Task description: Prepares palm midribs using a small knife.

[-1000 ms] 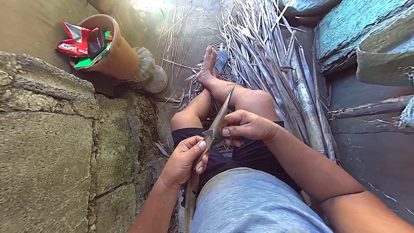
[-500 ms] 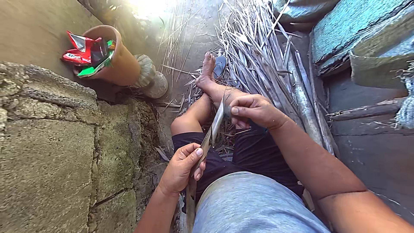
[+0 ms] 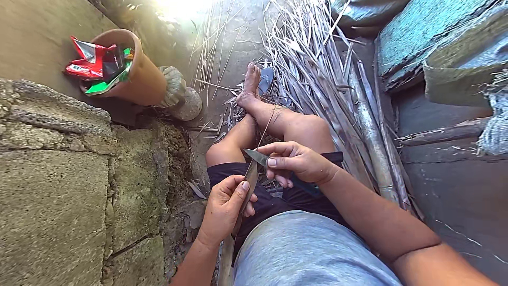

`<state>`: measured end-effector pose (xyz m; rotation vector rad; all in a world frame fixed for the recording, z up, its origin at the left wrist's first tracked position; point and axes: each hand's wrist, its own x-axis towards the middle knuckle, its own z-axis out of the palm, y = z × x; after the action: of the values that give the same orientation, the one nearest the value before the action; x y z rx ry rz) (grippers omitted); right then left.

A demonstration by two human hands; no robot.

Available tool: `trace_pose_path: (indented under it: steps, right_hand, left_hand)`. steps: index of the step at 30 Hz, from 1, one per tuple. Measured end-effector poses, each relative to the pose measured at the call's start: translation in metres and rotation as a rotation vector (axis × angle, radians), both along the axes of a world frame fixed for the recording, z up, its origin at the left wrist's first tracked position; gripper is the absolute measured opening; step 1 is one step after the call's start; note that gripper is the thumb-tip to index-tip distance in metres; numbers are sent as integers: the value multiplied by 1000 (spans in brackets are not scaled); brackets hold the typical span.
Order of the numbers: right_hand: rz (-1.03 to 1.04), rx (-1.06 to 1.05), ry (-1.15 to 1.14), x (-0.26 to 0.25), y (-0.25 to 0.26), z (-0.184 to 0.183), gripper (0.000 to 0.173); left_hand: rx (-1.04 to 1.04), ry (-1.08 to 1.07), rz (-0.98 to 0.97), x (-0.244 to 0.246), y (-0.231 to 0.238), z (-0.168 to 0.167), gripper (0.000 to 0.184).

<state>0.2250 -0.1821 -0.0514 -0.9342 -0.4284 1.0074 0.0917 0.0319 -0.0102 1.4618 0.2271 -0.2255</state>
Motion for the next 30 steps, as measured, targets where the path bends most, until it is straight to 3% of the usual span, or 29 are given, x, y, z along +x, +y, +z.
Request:
trace_pose_path:
  steps: [13,22,24,27,30]
  right_hand:
    - [-111,-5,-89,23,-11,13,36]
    - [-377,-1,-47,51,-28,15,38]
    - [-288,-44,-70,41,-23,16,42]
    - [-104,-9,-110,14,-7,8,41]
    - [-67,67,-79,-3,2,-2,36]
  left_hand:
    - [72,-48,-5,-9,-1,5,18]
    - [122,-5,-38,-13,5,0,23]
    - [28,51,-89,-8,10,-4,28]
    - [-340,187,-189,4,18,-8,28]
    - [-659,314,-247,14,24,-11,29]
